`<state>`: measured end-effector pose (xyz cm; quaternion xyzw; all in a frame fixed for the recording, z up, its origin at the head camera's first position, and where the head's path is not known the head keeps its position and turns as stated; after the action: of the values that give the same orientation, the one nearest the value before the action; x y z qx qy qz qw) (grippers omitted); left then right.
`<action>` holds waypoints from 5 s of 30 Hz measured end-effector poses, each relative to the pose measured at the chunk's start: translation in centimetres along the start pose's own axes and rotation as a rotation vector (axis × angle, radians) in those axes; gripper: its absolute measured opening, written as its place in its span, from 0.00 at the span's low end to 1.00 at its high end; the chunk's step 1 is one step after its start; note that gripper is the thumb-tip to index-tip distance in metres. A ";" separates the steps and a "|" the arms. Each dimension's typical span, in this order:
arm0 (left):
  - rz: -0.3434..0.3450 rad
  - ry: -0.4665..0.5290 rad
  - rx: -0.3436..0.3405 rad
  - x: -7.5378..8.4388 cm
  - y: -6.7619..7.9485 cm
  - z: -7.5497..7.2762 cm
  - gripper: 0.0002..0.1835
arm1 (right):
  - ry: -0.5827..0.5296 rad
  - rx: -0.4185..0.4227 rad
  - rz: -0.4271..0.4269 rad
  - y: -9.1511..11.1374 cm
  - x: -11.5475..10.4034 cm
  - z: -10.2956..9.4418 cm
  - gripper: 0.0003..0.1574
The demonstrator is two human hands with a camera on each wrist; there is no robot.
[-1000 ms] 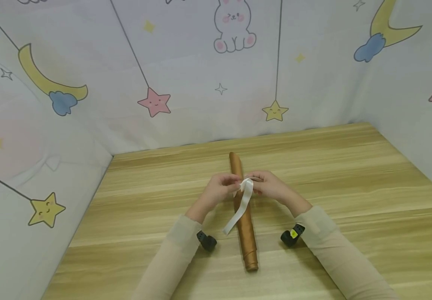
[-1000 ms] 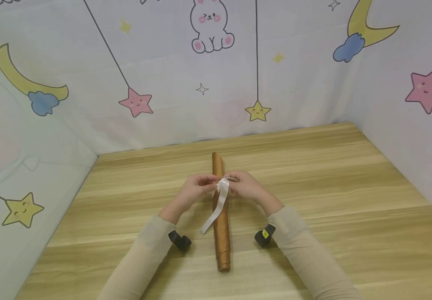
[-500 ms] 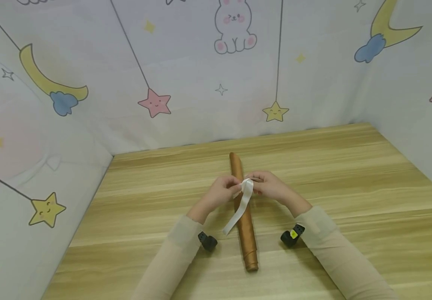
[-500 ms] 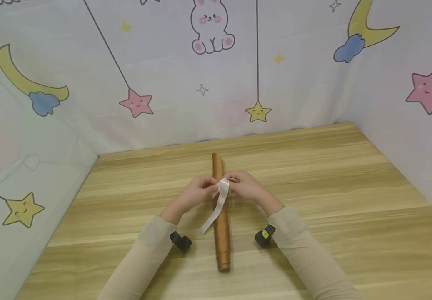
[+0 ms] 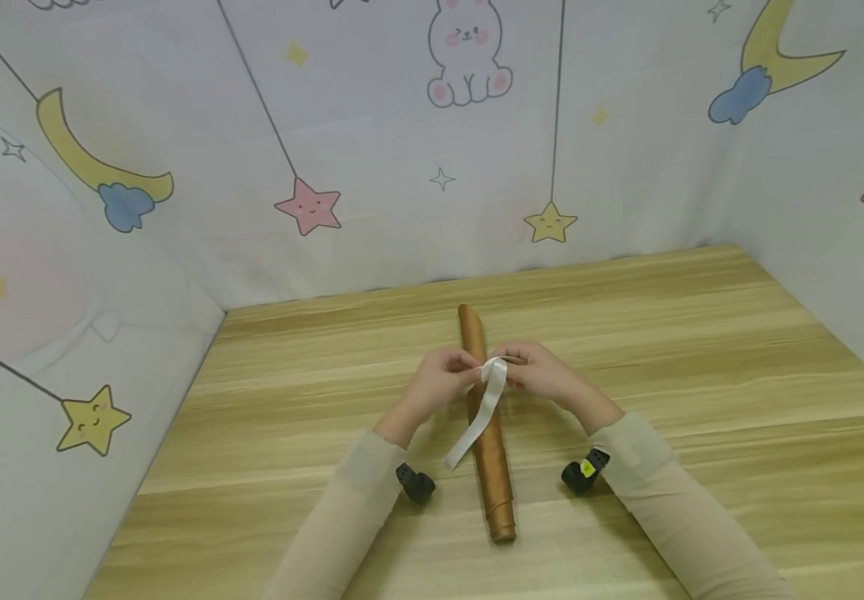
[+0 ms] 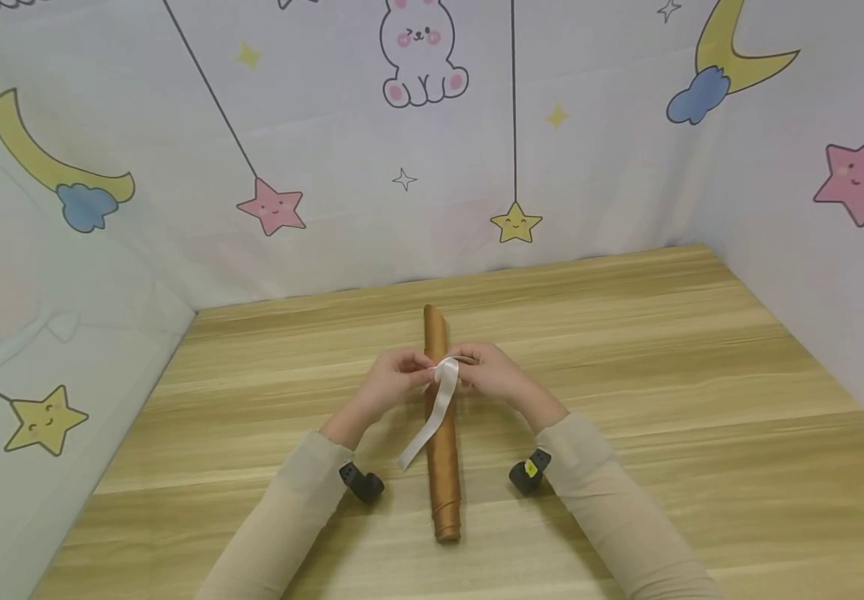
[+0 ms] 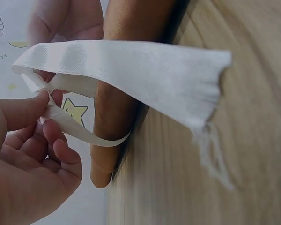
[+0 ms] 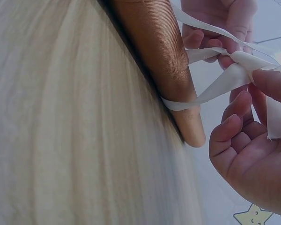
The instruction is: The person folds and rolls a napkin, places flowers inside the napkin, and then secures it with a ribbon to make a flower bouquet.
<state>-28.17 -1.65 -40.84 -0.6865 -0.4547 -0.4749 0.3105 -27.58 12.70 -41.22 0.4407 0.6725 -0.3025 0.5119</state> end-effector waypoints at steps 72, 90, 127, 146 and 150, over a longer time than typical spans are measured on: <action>-0.061 0.201 0.118 -1.6 0.0 -2.1 0.05 | 0.001 0.030 0.012 0.4 0.5 0.1 0.17; -0.033 0.131 0.099 -1.7 0.1 -2.4 0.08 | 0.003 0.045 0.047 0.4 0.7 -0.1 0.18; -0.117 0.128 0.191 -4.0 1.8 -6.0 0.07 | -0.031 0.121 0.087 1.8 2.3 -1.8 0.16; -0.237 0.035 0.257 -5.1 2.7 -7.4 0.07 | 0.033 0.115 0.177 2.8 3.2 -3.0 0.17; -0.261 0.033 0.252 -5.4 2.8 -7.4 0.08 | 0.037 0.109 0.188 2.9 3.4 -3.1 0.17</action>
<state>-29.03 -10.90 -43.24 -0.5695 -0.5905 -0.4617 0.3372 -26.56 17.57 -43.41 0.5345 0.6199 -0.2812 0.5009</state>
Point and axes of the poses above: each hand's wrist, its own y-axis away from the middle knuckle, its own z-axis out of the palm, x = y × z, the point moved 7 cm from there along -y, towards the middle knuckle, and after that the axes turned 1 degree about z, right-handed, at the moved point
